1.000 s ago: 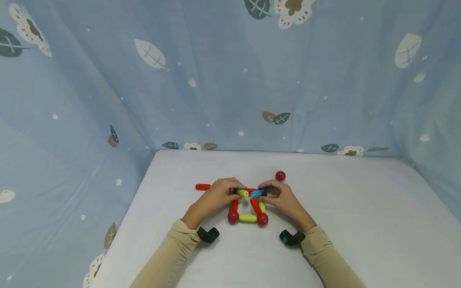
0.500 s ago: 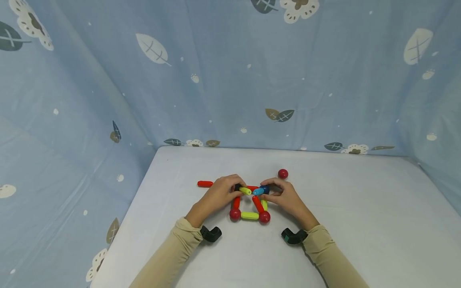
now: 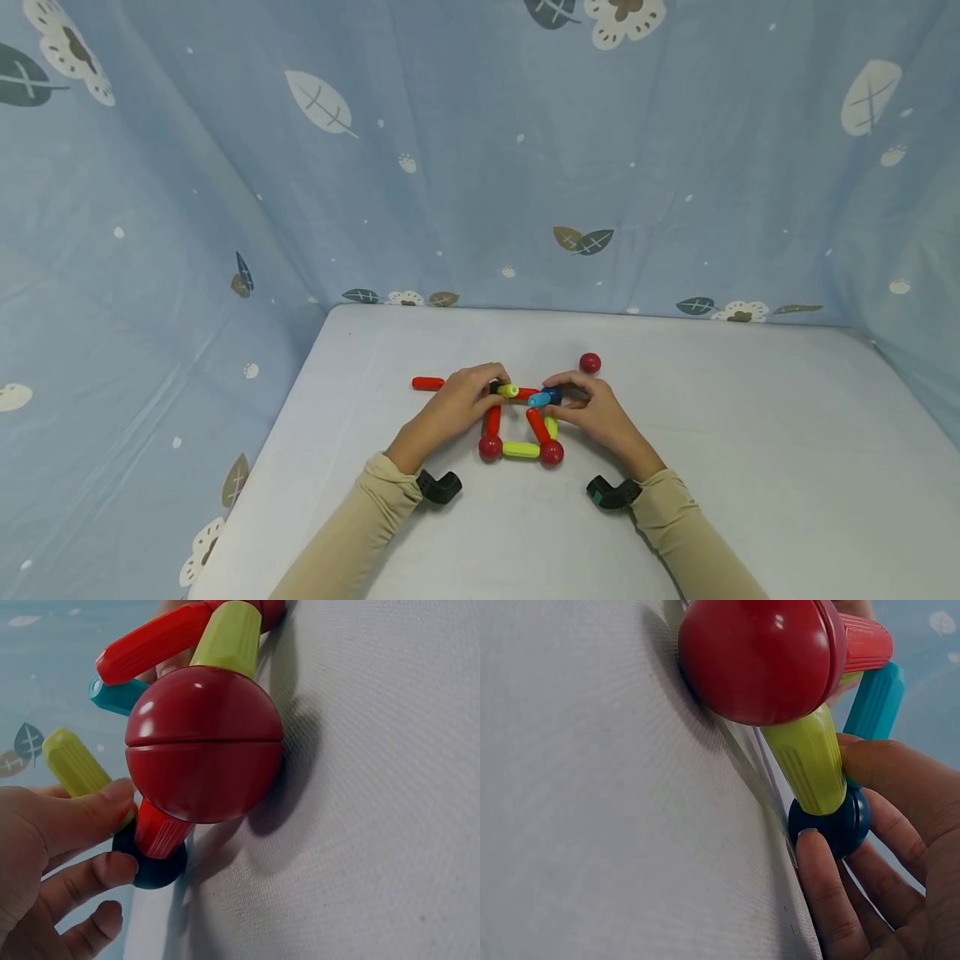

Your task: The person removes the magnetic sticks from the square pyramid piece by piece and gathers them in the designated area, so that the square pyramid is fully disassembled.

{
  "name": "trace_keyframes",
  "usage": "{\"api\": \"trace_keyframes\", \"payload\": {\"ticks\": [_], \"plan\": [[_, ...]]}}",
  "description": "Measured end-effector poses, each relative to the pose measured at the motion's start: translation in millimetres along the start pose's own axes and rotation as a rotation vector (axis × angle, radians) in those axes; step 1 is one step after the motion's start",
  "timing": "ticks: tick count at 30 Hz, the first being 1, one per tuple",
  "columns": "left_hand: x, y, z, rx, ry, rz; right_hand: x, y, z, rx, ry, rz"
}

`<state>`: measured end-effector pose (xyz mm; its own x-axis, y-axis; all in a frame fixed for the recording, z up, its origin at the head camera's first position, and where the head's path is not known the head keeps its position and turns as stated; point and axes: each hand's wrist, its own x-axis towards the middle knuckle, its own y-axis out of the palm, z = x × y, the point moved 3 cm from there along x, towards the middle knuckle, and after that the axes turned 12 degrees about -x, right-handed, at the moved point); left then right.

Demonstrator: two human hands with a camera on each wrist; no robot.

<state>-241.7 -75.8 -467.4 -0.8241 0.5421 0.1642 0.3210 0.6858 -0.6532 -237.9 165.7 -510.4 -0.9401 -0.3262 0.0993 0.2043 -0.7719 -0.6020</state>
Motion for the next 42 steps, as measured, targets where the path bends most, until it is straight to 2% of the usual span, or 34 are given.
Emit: {"api": "trace_keyframes", "payload": {"ticks": [5,13,20,25,28,32,37,42], "plan": [[-0.9,-0.4,1.7,-0.044,-0.026,0.007,0,0,2,0.000,-0.003,-0.002],[-1.7,0.4,5.5,-0.063,-0.041,0.015,-1,1,1,0.001,-0.007,-0.008],[0.0,-4.9,5.5,-0.175,-0.045,0.004,-4,-2,2,-0.017,0.022,-0.025],[-2.4,-11.9,4.9,-0.157,-0.046,-0.016,-4,-1,1,-0.001,0.026,-0.023],[-8.7,-22.0,3.8,-0.136,-0.056,-0.045,-4,2,0,0.009,0.011,-0.014],[-22.5,-42.7,7.6,-0.113,-0.082,-0.079,-4,5,-2,0.016,0.013,-0.011],[-45.3,-74.4,25.7,-0.088,-0.112,-0.140,-3,4,-2,0.005,0.024,-0.013],[-68.7,-104.5,45.0,-0.049,-0.099,-0.222,-2,2,-1,-0.006,0.028,-0.018]]}}
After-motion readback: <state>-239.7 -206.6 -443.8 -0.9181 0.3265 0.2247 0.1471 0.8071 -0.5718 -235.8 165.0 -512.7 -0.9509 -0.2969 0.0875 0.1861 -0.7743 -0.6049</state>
